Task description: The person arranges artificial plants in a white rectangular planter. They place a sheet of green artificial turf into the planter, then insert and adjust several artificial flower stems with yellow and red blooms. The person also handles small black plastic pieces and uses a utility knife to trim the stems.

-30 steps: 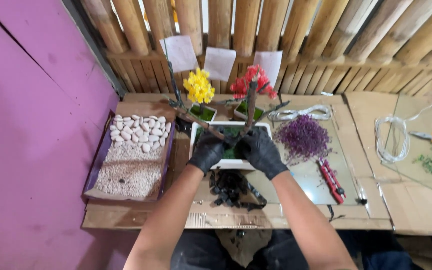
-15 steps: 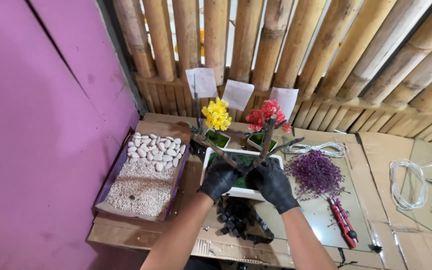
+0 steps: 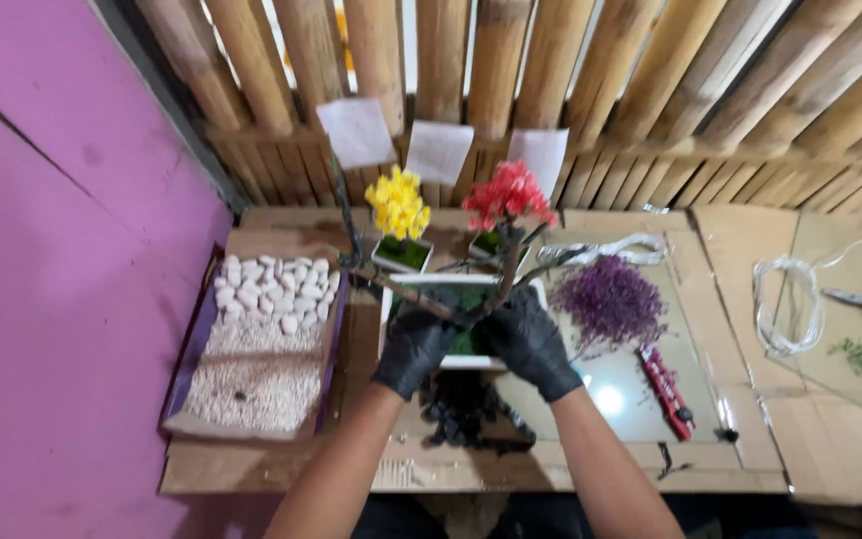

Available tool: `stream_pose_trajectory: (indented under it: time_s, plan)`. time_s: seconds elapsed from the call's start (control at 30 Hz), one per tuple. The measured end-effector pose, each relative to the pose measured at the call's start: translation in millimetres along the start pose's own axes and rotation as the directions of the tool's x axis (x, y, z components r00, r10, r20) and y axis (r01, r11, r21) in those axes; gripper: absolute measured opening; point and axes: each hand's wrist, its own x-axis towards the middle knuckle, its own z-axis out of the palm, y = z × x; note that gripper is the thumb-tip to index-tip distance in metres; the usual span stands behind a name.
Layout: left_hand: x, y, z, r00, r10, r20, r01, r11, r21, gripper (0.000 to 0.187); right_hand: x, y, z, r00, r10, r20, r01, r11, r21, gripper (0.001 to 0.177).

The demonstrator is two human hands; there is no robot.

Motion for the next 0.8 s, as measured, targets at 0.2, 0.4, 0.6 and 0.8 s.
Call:
stream_pose_trajectory:
  time_s: [0.2, 0.4, 0.6, 0.8]
  plan:
    - [0, 11, -26, 0.994, 0.098, -0.047, -0.101, 0.993, -0.068, 0.027, 23, -26, -34, 0.998, 0.038, 0.044, -0.04, 0.998, 0.052, 0.023]
    - [-10, -1, 28, 0.953, 0.148, -0.263, -0.062, 0.949, 0.31, 0.034, 18, -22, -23, 0.995, 0.074, 0.073, -0.083, 0.989, 0.119, 0.021]
    - [-27, -43, 63, 0.931, 0.125, -0.342, -0.059, 0.979, 0.196, 0.041, 10, -14, -19, 0.995, 0.047, 0.083, -0.05, 0.998, 0.033, 0.017]
    - [-20, -33, 76, 0.908, 0.294, -0.298, -0.072, 0.811, 0.581, 0.057, 15, -21, -33, 0.997, -0.077, -0.022, 0.079, 0.995, 0.067, 0.021]
